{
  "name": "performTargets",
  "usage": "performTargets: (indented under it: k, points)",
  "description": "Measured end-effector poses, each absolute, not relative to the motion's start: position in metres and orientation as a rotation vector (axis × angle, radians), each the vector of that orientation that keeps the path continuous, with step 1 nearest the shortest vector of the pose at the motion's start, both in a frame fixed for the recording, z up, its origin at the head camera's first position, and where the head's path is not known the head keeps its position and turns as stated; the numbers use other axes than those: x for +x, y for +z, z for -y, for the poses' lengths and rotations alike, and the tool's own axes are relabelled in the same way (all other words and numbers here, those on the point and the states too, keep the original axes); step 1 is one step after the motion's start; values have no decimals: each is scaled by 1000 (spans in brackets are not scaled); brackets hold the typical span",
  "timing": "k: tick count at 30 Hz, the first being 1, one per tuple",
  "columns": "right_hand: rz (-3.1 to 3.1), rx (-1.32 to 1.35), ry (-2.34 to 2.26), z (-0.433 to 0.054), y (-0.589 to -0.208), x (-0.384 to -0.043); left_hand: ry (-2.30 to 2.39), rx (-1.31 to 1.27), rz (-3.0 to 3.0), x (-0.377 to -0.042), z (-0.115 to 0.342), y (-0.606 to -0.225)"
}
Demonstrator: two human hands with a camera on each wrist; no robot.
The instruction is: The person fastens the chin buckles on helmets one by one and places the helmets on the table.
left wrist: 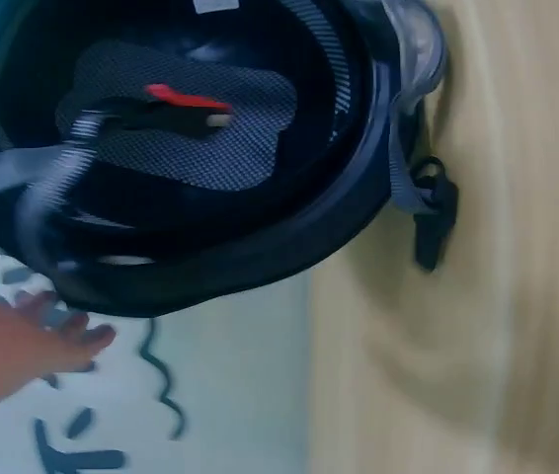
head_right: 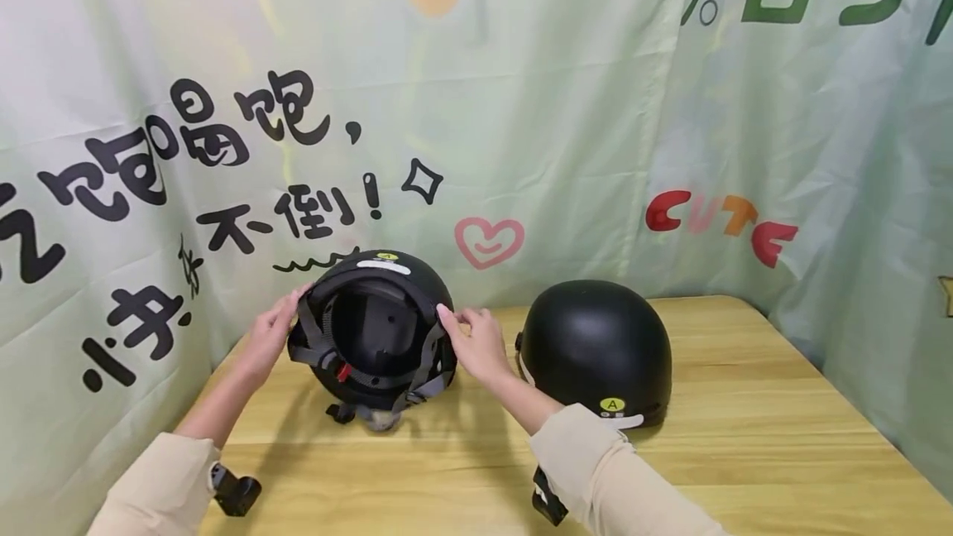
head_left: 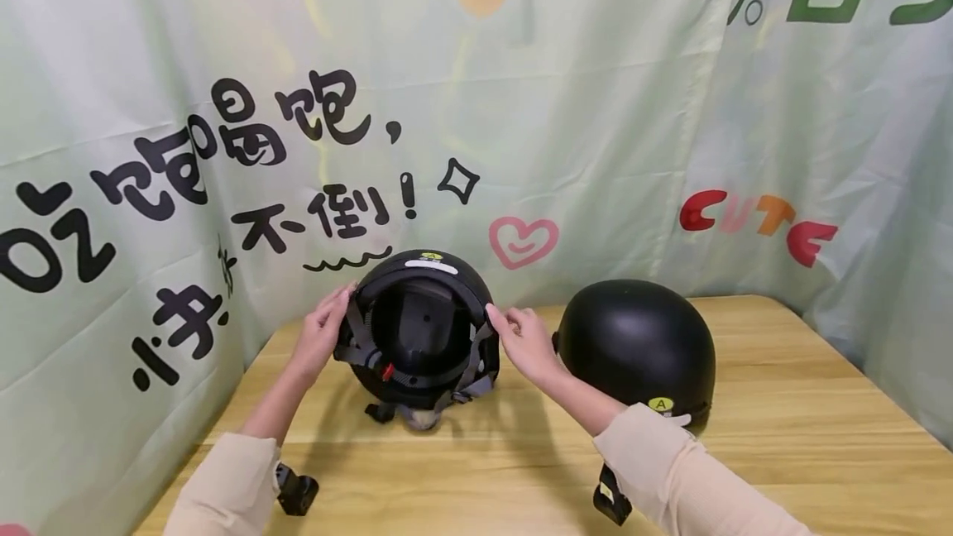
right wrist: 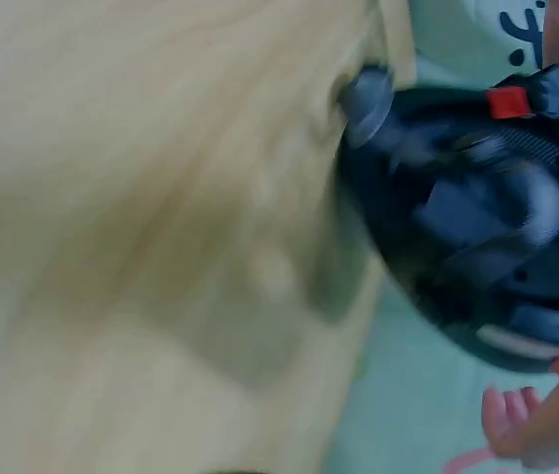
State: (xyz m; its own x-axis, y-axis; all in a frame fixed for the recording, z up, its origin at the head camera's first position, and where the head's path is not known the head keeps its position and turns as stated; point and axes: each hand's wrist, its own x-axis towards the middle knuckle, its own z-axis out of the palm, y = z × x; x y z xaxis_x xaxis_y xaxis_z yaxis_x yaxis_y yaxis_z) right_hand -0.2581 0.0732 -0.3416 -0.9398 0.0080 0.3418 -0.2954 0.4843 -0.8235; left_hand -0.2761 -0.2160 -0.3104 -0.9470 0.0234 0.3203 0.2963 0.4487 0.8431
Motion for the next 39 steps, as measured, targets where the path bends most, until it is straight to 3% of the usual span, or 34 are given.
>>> performTargets:
  k: [7,10,21,39]
  points:
    - [2226,218,2178,-72,-371,-263,-1777,-64,2337,-282,211,-337]
    - [2167,261,2269,-68,-374,-266,-1816,-14,2311,-283,212,-341]
    - [2192,389,2194,-57,-371,-269,-1883,32,2343,-289,218,-341]
    - [2216,282,2171,-46,-371,-272,-1694,-76,2479,-297,228,-357]
